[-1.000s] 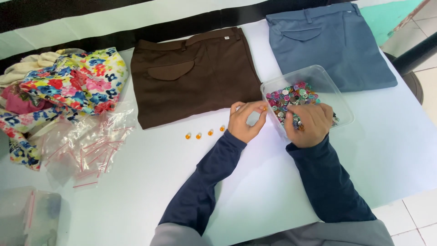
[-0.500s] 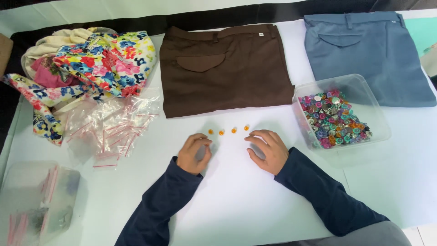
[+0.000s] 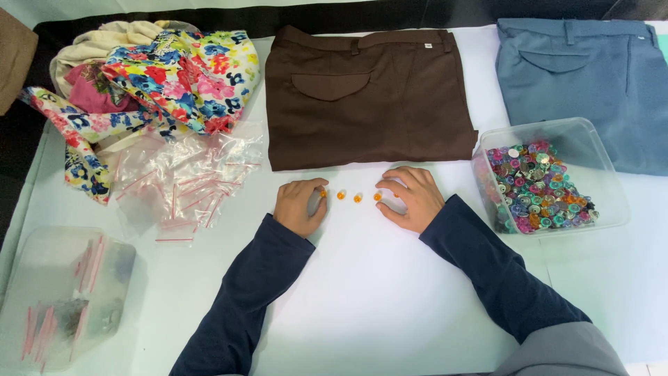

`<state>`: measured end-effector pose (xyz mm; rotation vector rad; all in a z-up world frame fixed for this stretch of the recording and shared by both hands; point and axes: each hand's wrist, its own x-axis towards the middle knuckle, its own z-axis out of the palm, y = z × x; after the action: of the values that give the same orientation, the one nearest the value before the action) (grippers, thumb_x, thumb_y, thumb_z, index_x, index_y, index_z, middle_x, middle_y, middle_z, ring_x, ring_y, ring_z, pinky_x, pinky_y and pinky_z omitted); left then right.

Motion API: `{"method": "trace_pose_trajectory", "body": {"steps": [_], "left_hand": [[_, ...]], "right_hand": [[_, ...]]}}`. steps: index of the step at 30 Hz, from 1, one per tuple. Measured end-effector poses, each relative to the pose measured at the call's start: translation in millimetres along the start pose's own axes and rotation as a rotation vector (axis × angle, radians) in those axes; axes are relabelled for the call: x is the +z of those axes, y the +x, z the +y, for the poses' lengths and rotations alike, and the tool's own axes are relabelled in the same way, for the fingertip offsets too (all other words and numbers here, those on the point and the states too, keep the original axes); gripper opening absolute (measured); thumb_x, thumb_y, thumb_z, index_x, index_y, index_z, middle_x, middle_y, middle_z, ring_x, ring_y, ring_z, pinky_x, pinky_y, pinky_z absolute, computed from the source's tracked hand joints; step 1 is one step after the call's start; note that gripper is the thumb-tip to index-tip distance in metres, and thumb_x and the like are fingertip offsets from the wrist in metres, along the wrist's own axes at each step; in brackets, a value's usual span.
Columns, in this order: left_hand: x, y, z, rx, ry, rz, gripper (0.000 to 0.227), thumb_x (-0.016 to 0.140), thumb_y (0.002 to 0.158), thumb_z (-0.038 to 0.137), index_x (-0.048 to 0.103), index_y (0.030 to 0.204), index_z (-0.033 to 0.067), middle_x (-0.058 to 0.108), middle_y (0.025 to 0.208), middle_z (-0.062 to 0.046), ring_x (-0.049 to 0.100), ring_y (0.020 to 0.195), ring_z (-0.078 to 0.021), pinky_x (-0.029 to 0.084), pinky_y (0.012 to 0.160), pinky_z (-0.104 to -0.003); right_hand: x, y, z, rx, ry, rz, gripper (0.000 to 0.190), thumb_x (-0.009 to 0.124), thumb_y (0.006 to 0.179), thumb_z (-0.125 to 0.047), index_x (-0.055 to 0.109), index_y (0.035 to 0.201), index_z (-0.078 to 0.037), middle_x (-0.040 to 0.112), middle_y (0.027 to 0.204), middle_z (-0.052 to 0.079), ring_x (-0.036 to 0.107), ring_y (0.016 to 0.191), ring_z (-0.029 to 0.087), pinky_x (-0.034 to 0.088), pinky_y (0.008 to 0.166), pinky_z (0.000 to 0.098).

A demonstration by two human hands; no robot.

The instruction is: Sorting buttons from a container and placing them into small plastic bags

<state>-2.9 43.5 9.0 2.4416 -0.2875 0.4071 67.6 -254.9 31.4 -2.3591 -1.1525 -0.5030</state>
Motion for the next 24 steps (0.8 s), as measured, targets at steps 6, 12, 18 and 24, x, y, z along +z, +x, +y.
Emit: {"method": "trace_pose_trajectory", "body": {"steps": [6,12,18,24], "left_hand": [[-6.1,2.7,4.0,-0.119,-0.174,-0.014,0.030,0.075,0.087,0.017,0.070,0.117,0.0208,0.074,0.099,0.003,0.066,0.107,-0.0219,0.037,0.107,-0.042],[-0.9,-0.7,2.7,-0.075,-0.108,-0.019,0.026,0.073,0.088,0.023,0.071,0.114,0.0209,0.072,0.098,0.003,0.066,0.106,-0.0217,0.037,0.106,-0.043],[-3.2,-1.6,6.1,0.006,-0.016,-0.022,0.031,0.071,0.089,0.029,0.069,0.119,0.0195,0.070,0.103,-0.001,0.064,0.108,-0.0246,0.040,0.103,-0.045],[-6.1,1.0,16.9,0.105,0.121,-0.040,0.042,0.069,0.093,0.038,0.064,0.128,0.0155,0.066,0.114,-0.008,0.062,0.110,-0.0275,0.041,0.101,-0.046]], "right_hand": [[3.9,-4.0,3.5,0.004,-0.010,-0.025,0.017,0.069,0.095,-0.037,0.072,0.107,-0.025,0.064,0.124,-0.003,0.058,0.122,0.023,0.041,0.098,0.0405],[6.7,-8.6,8.7,0.042,0.010,-0.025,0.016,0.070,0.095,-0.035,0.072,0.108,-0.026,0.064,0.123,-0.003,0.057,0.122,0.022,0.041,0.099,0.0407],[8.0,-9.2,10.3,0.052,0.005,-0.037,0.018,0.070,0.095,-0.038,0.071,0.110,-0.027,0.064,0.122,-0.004,0.057,0.123,0.022,0.042,0.100,0.0409],[4.9,-2.8,3.7,0.011,-0.001,-0.012,0.032,0.071,0.092,-0.044,0.068,0.117,-0.024,0.063,0.122,-0.001,0.057,0.122,0.024,0.041,0.099,0.0428]]}}
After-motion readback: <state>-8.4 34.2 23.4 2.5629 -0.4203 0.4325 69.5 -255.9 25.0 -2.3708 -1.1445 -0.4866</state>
